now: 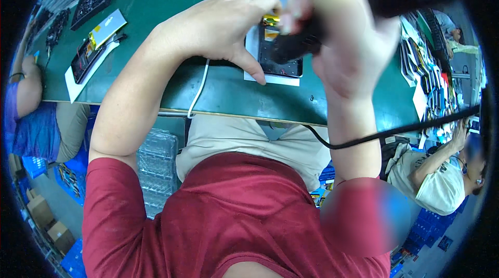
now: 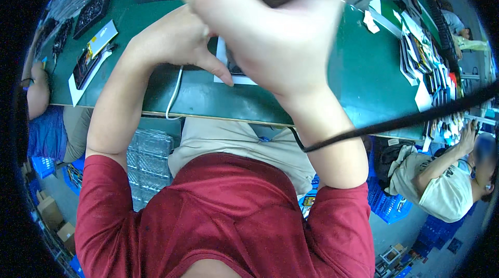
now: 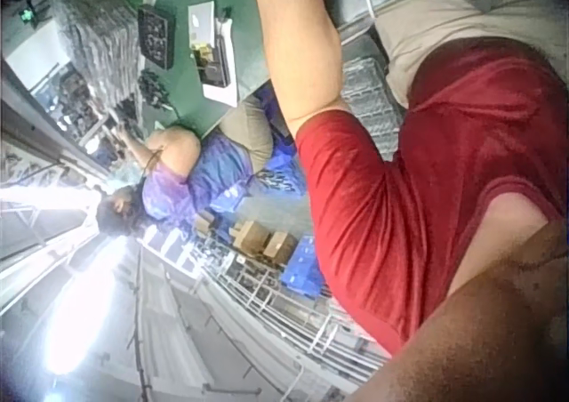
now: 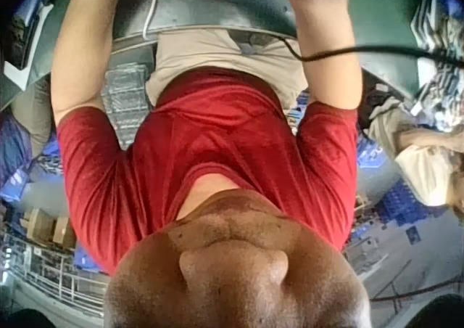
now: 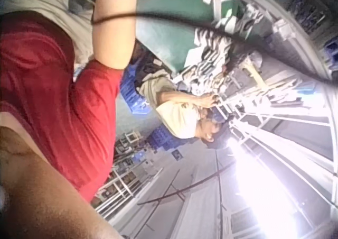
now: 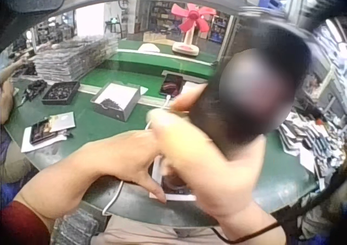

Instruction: Assemble an electronic device by installing components and fastening them with an electric screwdriver on an assembly line.

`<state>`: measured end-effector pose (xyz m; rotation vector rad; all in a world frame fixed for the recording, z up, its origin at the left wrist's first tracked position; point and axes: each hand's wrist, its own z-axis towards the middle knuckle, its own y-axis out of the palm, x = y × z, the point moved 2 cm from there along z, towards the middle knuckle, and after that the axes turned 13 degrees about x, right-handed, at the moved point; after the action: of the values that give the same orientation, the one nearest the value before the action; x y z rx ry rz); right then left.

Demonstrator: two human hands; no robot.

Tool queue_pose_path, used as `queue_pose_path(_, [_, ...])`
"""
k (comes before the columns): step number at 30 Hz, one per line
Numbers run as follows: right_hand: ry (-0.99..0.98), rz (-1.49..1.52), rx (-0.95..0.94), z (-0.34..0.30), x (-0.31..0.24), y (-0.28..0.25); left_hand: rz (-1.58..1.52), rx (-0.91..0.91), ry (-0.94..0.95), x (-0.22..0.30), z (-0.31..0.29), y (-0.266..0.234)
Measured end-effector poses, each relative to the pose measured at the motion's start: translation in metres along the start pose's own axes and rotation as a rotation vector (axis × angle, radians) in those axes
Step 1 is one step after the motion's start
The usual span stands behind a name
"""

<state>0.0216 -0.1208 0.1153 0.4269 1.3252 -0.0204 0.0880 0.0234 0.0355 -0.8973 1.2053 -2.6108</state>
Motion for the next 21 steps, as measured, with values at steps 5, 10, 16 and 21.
queue_pose_path(5, [-0.863, 0.25, -0.455, 0.036, 0.03, -0.005, 0.112, 0.018, -0.254, 0.02, -0.022, 0.005])
queue_pose_path(10, [-0.469, 0.166, -0.38, 0.014, 0.015, 0.001, 0.331, 0.347, -0.333, 0.049, -0.055, 0.029])
queue_pose_path(16, [-0.071, 0.242, -0.363, 0.01, 0.019, 0.001, 0.432, 0.386, -0.325, 0.053, -0.053, 0.04])
queue_pose_path(21, [-0.105, 0.17, -0.362, 0.008, 0.019, 0.001, 0.449, 0.367, -0.294, 0.051, -0.055, 0.042])
